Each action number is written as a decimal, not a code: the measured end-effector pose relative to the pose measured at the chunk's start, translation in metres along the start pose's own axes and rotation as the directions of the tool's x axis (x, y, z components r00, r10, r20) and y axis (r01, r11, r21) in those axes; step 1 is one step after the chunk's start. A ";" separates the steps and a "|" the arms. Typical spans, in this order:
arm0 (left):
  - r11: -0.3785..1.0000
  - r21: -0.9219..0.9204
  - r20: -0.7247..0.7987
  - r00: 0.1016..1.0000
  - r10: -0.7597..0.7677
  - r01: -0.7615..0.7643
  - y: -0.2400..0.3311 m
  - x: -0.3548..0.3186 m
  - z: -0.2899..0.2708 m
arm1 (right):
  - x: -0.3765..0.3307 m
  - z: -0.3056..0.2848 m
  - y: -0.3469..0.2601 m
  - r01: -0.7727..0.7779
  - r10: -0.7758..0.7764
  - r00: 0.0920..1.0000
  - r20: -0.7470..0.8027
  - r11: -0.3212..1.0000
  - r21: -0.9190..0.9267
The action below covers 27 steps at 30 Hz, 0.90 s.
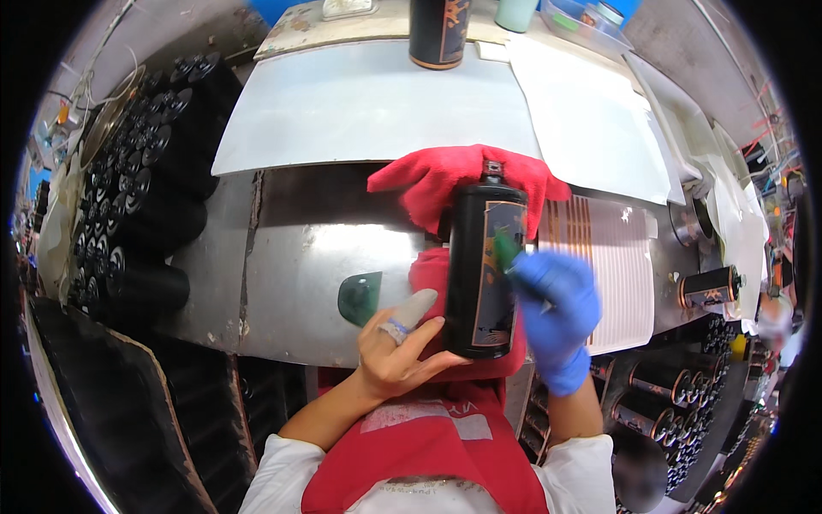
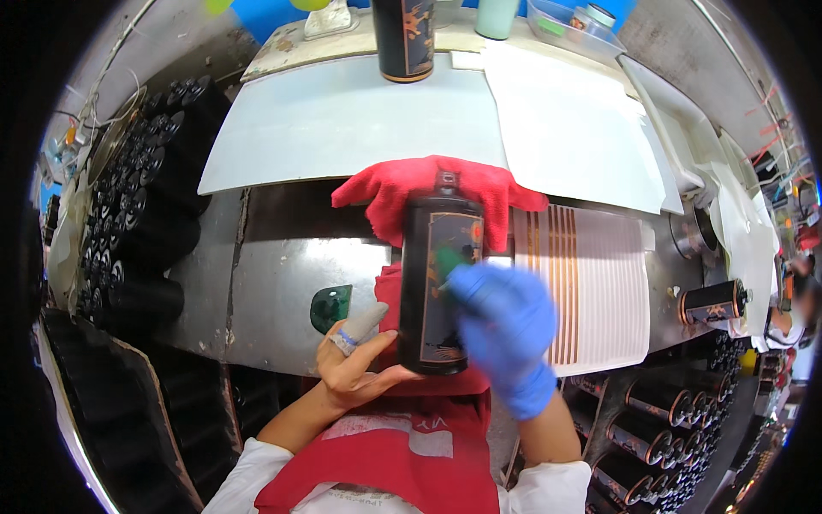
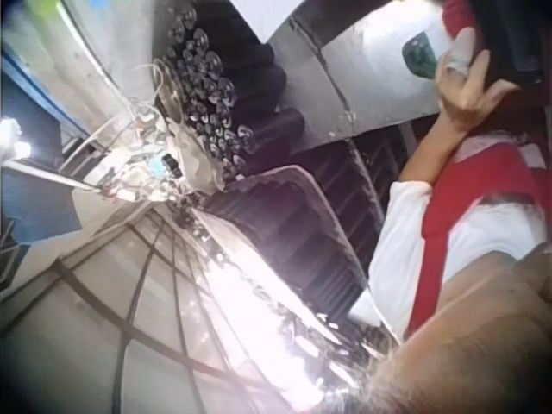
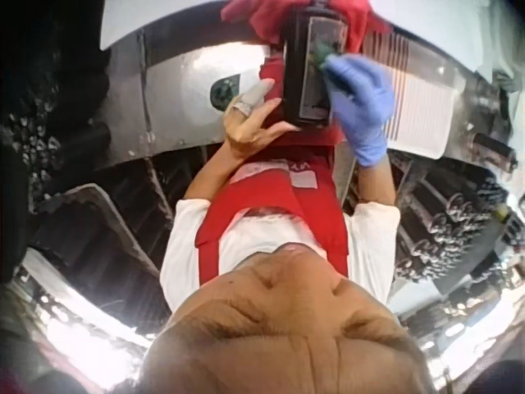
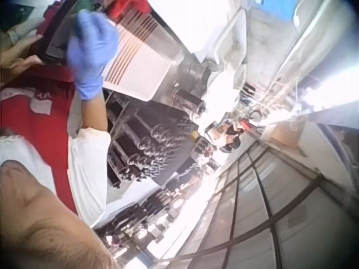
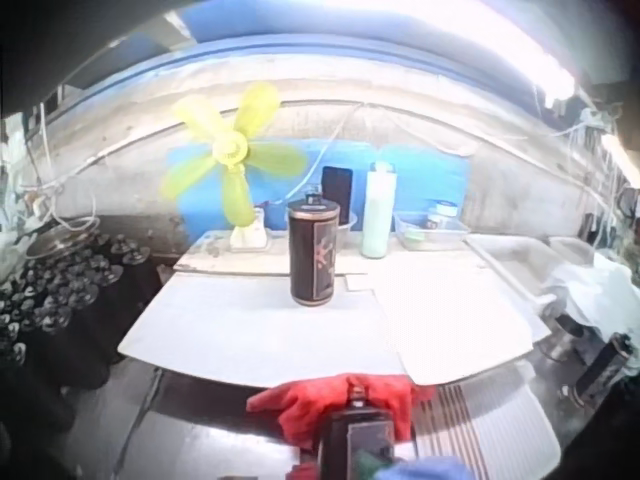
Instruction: The person applies a printed label and copper foil strips to a black cylindrical can, smoothing each with a green tool. The person repeats this process on multiple cans at a workbench.
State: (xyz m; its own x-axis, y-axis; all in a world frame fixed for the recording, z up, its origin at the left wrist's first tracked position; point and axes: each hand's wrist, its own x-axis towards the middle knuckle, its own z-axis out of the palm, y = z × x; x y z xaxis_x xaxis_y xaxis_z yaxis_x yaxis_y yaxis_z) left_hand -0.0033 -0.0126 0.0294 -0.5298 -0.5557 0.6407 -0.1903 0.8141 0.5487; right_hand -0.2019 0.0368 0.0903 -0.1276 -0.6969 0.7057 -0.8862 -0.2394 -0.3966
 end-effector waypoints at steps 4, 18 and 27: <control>0.996 -0.057 0.055 0.997 -0.061 0.065 -0.015 -0.007 0.002 | -0.043 -0.015 -0.055 0.249 -0.275 0.832 0.482 0.961 0.119; 0.735 -0.461 0.323 0.866 -0.383 0.497 -0.031 0.031 -0.021 | 0.039 0.002 -0.027 0.036 0.025 0.976 0.217 0.961 -0.274; 0.518 -0.637 0.334 0.810 -0.483 0.571 -0.023 0.070 -0.010 | 0.001 -0.019 -0.036 -0.579 0.547 0.815 0.193 0.744 0.334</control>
State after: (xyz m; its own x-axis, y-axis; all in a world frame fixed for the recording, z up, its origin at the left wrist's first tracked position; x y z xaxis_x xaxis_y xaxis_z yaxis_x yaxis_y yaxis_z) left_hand -0.0278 -0.0720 0.0673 -0.6129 -0.7866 0.0749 0.1254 -0.0033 0.9921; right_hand -0.1782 0.0570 0.1165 -0.5024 -0.8293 0.2446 -0.4366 -0.0009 -0.8996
